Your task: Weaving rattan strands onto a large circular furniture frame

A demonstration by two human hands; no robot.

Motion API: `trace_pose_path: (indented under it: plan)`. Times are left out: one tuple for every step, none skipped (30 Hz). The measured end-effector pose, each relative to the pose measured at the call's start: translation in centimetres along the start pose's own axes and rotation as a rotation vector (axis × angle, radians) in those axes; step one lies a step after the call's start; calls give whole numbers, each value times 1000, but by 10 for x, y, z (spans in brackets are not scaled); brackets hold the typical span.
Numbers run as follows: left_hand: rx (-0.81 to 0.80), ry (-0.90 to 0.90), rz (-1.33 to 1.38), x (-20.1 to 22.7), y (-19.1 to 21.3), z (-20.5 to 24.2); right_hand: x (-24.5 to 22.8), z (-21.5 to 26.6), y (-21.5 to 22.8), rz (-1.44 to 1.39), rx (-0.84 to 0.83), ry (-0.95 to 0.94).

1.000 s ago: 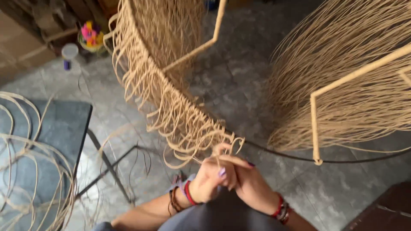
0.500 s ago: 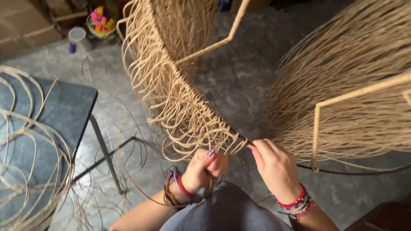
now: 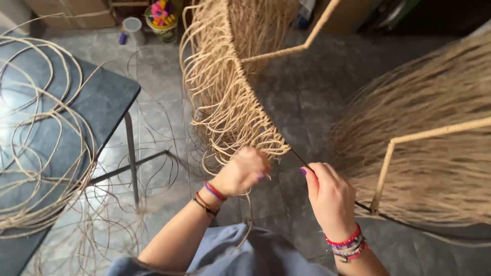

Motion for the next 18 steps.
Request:
trace_pose_path:
  plan:
    - [12,4,-8,0,-6,3,0,-3,-1,-5,-6,13]
    - [-74,-17,-34,0,-17,7,-1,-6,0,-1,35,55]
    - [-159,-30,-59,3,-31,12,0,-8,5,1,68,97]
    - [-144,-18,-65,-7,-39,21,3,-7,8,-5,56,111]
    - [-173,27,-92,-21,-46,31,3,-7,8,5,70,152]
    - [-203,74,-117,-36,-51,42,1,-8,8,15,84,193]
    - [-185,85,-130,-43,-54,53,-1,-6,10,3,74,212]
    - [-206,176,-97,-53,-58,65,-3,-6,15,63,118,255]
    - [-224,267,-68,-63,-59,77,-7,-7,17,116,164,299]
    - [-204,278,-84,-64,-61,81,-13,-4,16,98,159,320]
    - [-212,315,-63,-63,-65,88,-17,0,18,76,180,315]
    - [-219,352,-41,-62,-69,94,-22,3,21,52,201,309]
    - [-193,363,-64,-51,-64,94,-32,7,19,27,197,335]
    - [-139,420,-69,-42,-57,93,-41,11,18,-19,213,346]
    - [-80,480,-71,-31,-51,94,-50,16,19,-67,223,358]
    - [-49,493,-92,-18,-39,92,-60,18,14,-94,213,386]
    - [54,543,-71,-6,-24,91,-70,22,8,-204,164,400]
    - [158,589,-49,7,-9,90,-80,25,2,-314,111,414]
Point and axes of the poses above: each hand's wrist, its own z-axis away from the middle knuckle, its own y-axis out of the back of the hand, x = y × z, the point moved 5 cm from there along -z, towards the middle knuckle, and after that the axes turned 14 degrees about x, right-handed, at the moved point
